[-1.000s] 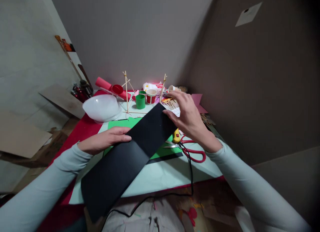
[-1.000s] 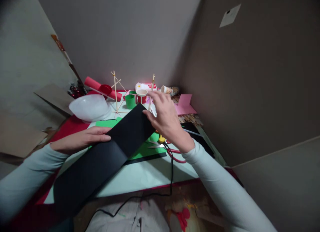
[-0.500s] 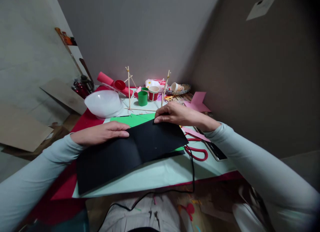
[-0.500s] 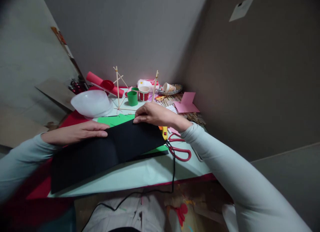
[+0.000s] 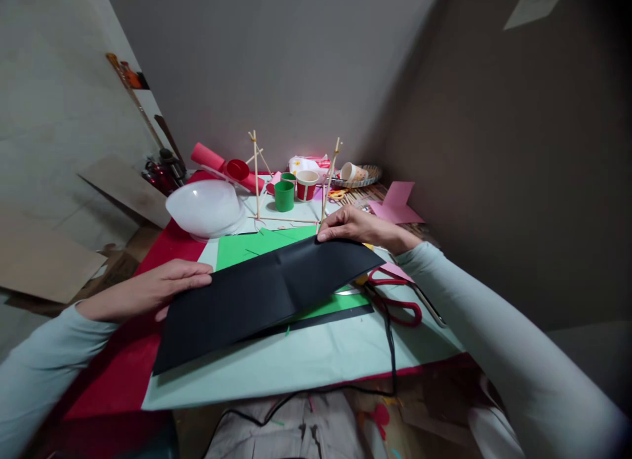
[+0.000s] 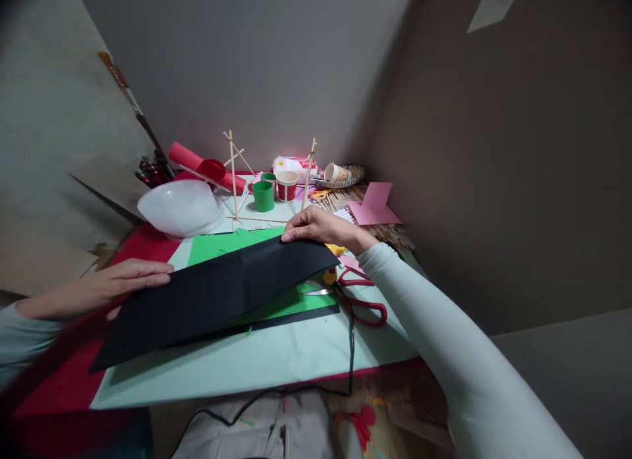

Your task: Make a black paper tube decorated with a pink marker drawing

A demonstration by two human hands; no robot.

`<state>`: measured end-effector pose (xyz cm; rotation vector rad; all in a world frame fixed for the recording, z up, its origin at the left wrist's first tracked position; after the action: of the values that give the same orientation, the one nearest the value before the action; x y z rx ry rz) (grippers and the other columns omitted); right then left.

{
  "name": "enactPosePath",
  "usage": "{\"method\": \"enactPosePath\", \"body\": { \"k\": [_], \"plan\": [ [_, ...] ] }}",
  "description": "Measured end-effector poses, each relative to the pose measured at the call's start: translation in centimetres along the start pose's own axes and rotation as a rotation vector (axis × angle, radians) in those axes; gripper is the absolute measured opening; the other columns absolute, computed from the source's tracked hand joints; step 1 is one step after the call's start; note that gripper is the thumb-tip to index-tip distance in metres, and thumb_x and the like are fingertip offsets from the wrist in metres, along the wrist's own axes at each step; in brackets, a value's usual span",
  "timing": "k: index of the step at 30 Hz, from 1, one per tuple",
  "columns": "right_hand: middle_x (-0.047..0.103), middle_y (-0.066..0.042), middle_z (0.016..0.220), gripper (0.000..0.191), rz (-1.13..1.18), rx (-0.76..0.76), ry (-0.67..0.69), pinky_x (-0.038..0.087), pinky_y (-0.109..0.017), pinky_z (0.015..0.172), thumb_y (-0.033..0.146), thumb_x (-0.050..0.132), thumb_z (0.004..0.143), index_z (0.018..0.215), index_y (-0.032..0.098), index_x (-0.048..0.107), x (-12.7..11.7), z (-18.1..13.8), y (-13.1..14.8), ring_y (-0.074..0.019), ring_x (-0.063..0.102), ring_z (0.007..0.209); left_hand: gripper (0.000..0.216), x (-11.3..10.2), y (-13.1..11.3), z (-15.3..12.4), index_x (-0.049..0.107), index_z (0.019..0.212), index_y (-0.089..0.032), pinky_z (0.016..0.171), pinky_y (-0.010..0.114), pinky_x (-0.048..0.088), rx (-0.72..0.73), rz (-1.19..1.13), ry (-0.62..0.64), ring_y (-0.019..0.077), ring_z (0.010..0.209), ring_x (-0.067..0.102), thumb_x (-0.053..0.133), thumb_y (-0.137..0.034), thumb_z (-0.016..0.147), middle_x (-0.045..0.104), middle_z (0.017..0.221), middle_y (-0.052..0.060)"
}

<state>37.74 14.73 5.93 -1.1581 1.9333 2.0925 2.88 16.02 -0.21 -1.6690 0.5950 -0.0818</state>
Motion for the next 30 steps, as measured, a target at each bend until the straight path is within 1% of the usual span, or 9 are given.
{"method": "enactPosePath", "body": {
  "k": [3, 5, 7, 10, 12, 16, 19, 22, 30],
  "plan": [
    [0.066, 0.000, 0.071, 0.045, 0.010, -0.037, 0.021, 0.038, -0.025, 0.059, 0.059, 0.076, 0.080, 0.080, 0.014, 0.077, 0.4, 0.6, 0.3, -0.0118, 0.051, 0.063, 0.036, 0.1, 0.8, 0.2, 0.087, 0.089, -0.035, 0.052, 0.030, 0.060, -0.065, 0.192, 0.083, 0.0291, 0.075, 0.075, 0.091, -0.052, 0.058, 0.079, 0.116, 0.007],
    [0.067, -0.001, 0.071, 0.043, 0.012, -0.063, 0.046, 0.040, -0.025, 0.061, 0.057, 0.078, 0.080, 0.079, 0.014, 0.077, 0.8, 1.2, 0.9, -0.0124, 0.053, 0.065, 0.037, 1.4, -0.9, 0.9, 0.087, 0.084, -0.033, 0.076, 0.032, 0.064, -0.035, 0.292, 0.109, 0.0363, 0.099, 0.075, 0.094, -0.054, 0.054, 0.082, 0.103, 0.010],
    [0.070, -0.001, 0.073, 0.042, 0.020, -0.088, 0.094, 0.043, -0.025, 0.064, 0.056, 0.078, 0.080, 0.080, 0.014, 0.077, 1.7, 2.1, 1.7, -0.0133, 0.056, 0.067, 0.037, 4.3, -3.5, 1.9, 0.087, 0.088, -0.034, 0.087, 0.034, 0.062, 0.023, 0.319, 0.190, 0.0375, 0.109, 0.074, 0.095, -0.049, 0.055, 0.082, 0.106, 0.008],
    [0.071, -0.001, 0.073, 0.042, 0.036, -0.118, 0.177, 0.044, -0.025, 0.064, 0.056, 0.078, 0.080, 0.080, 0.014, 0.078, 3.2, 3.5, 2.6, -0.0137, 0.058, 0.067, 0.027, 9.0, -7.2, 3.2, 0.086, 0.086, -0.036, 0.078, 0.031, 0.062, 0.132, 0.208, 0.285, 0.0315, 0.095, 0.077, 0.092, -0.043, 0.061, 0.084, 0.096, 0.003],
    [0.069, 0.000, 0.071, 0.042, 0.042, -0.129, 0.187, 0.042, -0.025, 0.062, 0.056, 0.080, 0.079, 0.081, 0.014, 0.078, 3.6, 4.1, 2.7, -0.0127, 0.056, 0.066, 0.023, 10.6, -8.0, 4.0, 0.086, 0.082, -0.035, 0.070, 0.029, 0.061, 0.162, 0.115, 0.277, 0.0292, 0.086, 0.076, 0.092, -0.042, 0.061, 0.083, 0.090, 0.003],
    [0.059, 0.003, 0.069, 0.049, 0.072, -0.113, 0.094, 0.035, -0.023, 0.056, 0.063, 0.075, 0.082, 0.084, 0.014, 0.072, 2.5, 4.2, 1.7, -0.0099, 0.046, 0.061, 0.029, 9.8, -6.1, 5.3, 0.085, 0.081, -0.034, 0.073, 0.030, 0.061, 0.145, 0.040, 0.126, 0.0318, 0.095, 0.075, 0.092, -0.050, 0.058, 0.083, 0.093, 0.004],
    [0.046, 0.006, 0.065, 0.051, 0.106, -0.088, 0.025, 0.029, -0.023, 0.053, 0.067, 0.065, 0.088, 0.079, 0.016, 0.062, 1.8, 3.7, 0.5, -0.0091, 0.039, 0.058, 0.034, 9.2, -3.9, 5.7, 0.085, 0.082, -0.033, 0.079, 0.033, 0.061, 0.112, 0.034, 0.090, 0.0351, 0.103, 0.074, 0.091, -0.057, 0.058, 0.082, 0.099, 0.006],
    [0.043, 0.006, 0.065, 0.051, 0.110, -0.072, -0.018, 0.029, -0.024, 0.053, 0.067, 0.062, 0.090, 0.077, 0.018, 0.057, 1.6, 3.4, -0.4, -0.0096, 0.038, 0.058, 0.037, 9.6, -2.6, 5.8, 0.085, 0.084, -0.033, 0.085, 0.035, 0.060, 0.065, 0.048, 0.075, 0.0367, 0.110, 0.071, 0.089, -0.059, 0.059, 0.082, 0.102, 0.006],
    [0.049, 0.003, 0.067, 0.049, 0.040, -0.063, -0.156, 0.029, -0.026, 0.056, 0.063, 0.058, 0.094, 0.078, 0.017, 0.062, 0.2, 2.4, -1.3, -0.0115, 0.041, 0.061, 0.034, 11.3, -3.3, 5.3, 0.081, 0.081, -0.033, 0.094, 0.038, 0.058, 0.103, 0.083, 0.106, 0.0346, 0.106, 0.071, 0.084, -0.063, 0.065, 0.080, 0.093, 0.004]
  ]
}}
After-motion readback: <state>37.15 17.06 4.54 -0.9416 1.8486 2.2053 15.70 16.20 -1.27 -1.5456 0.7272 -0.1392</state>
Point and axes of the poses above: each hand's wrist, its own z-axis towards the middle knuckle, its own x-axis out of the palm, y = z × x, the point moved 9 cm from there along z, towards the middle knuckle
